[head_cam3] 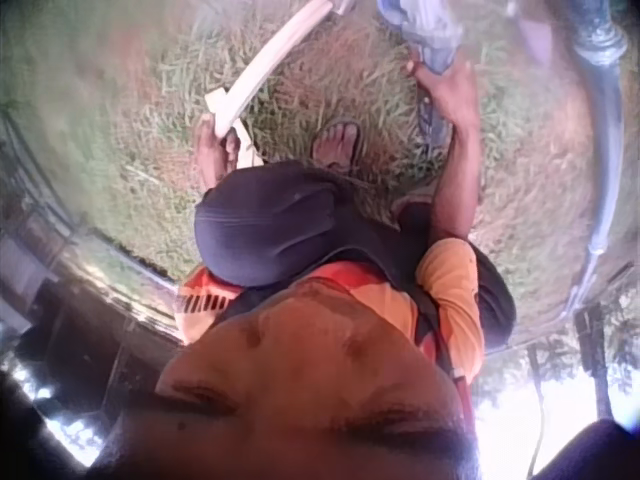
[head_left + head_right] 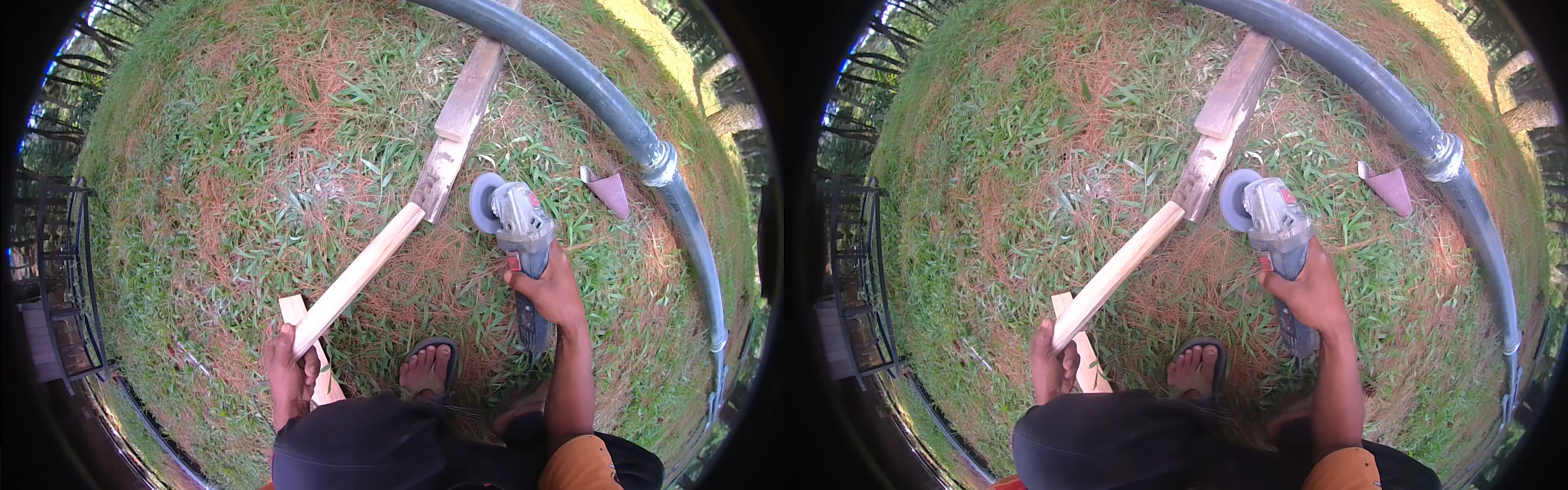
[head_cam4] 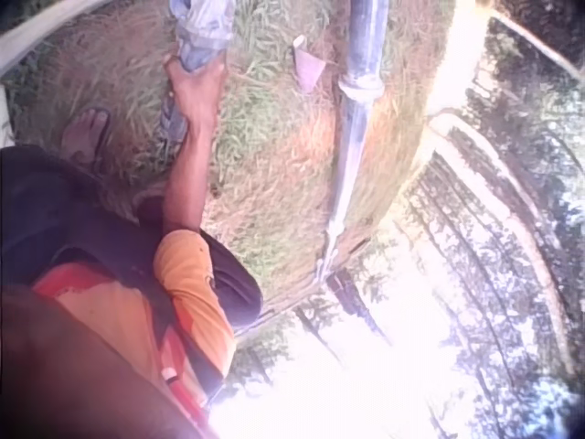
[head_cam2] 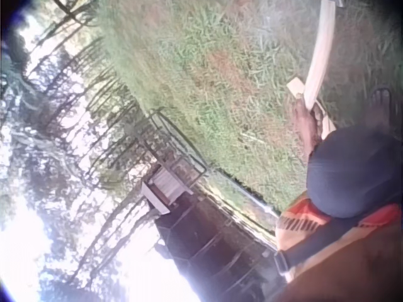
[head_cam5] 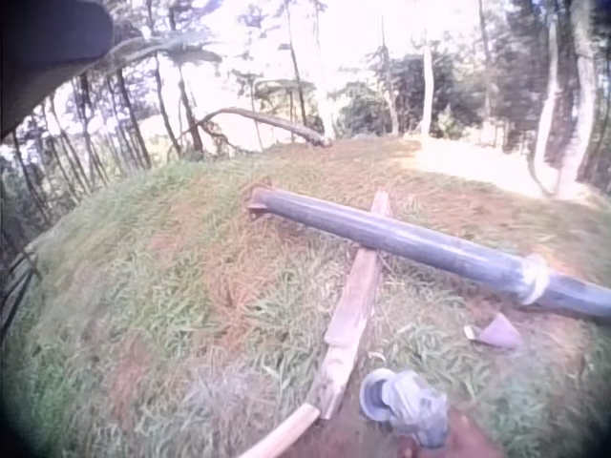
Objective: The person shapes a piece of wood using an angle grinder while holding the wood by hand.
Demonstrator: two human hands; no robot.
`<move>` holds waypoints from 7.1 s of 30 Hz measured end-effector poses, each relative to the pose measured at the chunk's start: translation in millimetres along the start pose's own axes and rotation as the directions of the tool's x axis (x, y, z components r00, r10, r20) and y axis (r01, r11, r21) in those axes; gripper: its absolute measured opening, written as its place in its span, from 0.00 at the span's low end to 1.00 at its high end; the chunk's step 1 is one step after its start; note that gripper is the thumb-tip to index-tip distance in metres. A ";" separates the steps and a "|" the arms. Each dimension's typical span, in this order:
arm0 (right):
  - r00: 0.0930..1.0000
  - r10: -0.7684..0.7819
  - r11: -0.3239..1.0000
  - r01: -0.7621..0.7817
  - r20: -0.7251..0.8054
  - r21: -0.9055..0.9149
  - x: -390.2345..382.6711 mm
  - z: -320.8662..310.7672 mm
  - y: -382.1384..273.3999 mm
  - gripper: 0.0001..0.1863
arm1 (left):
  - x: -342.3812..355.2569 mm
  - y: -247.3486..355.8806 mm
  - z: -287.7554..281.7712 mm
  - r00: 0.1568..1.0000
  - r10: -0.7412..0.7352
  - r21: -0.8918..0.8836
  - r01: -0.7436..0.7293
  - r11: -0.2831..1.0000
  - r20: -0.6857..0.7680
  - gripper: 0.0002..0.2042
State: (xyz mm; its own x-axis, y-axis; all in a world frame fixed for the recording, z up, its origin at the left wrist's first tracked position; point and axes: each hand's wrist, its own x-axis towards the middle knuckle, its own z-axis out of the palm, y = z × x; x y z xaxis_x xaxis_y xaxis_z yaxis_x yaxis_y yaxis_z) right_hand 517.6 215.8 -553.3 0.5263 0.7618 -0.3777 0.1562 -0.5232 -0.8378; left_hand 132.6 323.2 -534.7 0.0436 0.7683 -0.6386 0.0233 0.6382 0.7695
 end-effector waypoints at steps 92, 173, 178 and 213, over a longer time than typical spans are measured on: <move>0.973 -0.110 0.994 0.102 0.202 0.051 15.3 81.8 -4.0 0.39 | 26.3 48.6 24.9 0.944 0.317 0.109 -0.326 0.939 0.093 0.24; 0.951 -0.189 0.982 0.177 0.244 0.071 -15.9 132.4 -31.2 0.38 | 40.0 59.3 45.4 0.909 0.417 -0.452 -0.384 0.805 -0.029 0.28; 0.956 -0.197 0.979 0.180 0.218 0.096 -17.1 141.4 -26.7 0.38 | 45.3 65.2 46.8 0.940 0.332 -0.482 -0.329 0.812 -0.082 0.27; 0.999 -0.028 0.955 0.037 -0.033 0.296 0.6 68.1 -10.4 0.34 | 105.4 56.1 56.0 0.754 0.608 -0.882 -0.083 0.464 0.249 0.32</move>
State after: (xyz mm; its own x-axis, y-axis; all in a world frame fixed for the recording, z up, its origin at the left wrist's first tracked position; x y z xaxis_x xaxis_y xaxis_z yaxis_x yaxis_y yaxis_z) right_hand 459.4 247.8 -571.7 0.5493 0.7631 -0.3406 -0.0787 -0.3585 -0.9302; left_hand 194.5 437.3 -558.3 0.2960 0.9551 -0.0113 -0.8736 0.2755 0.4012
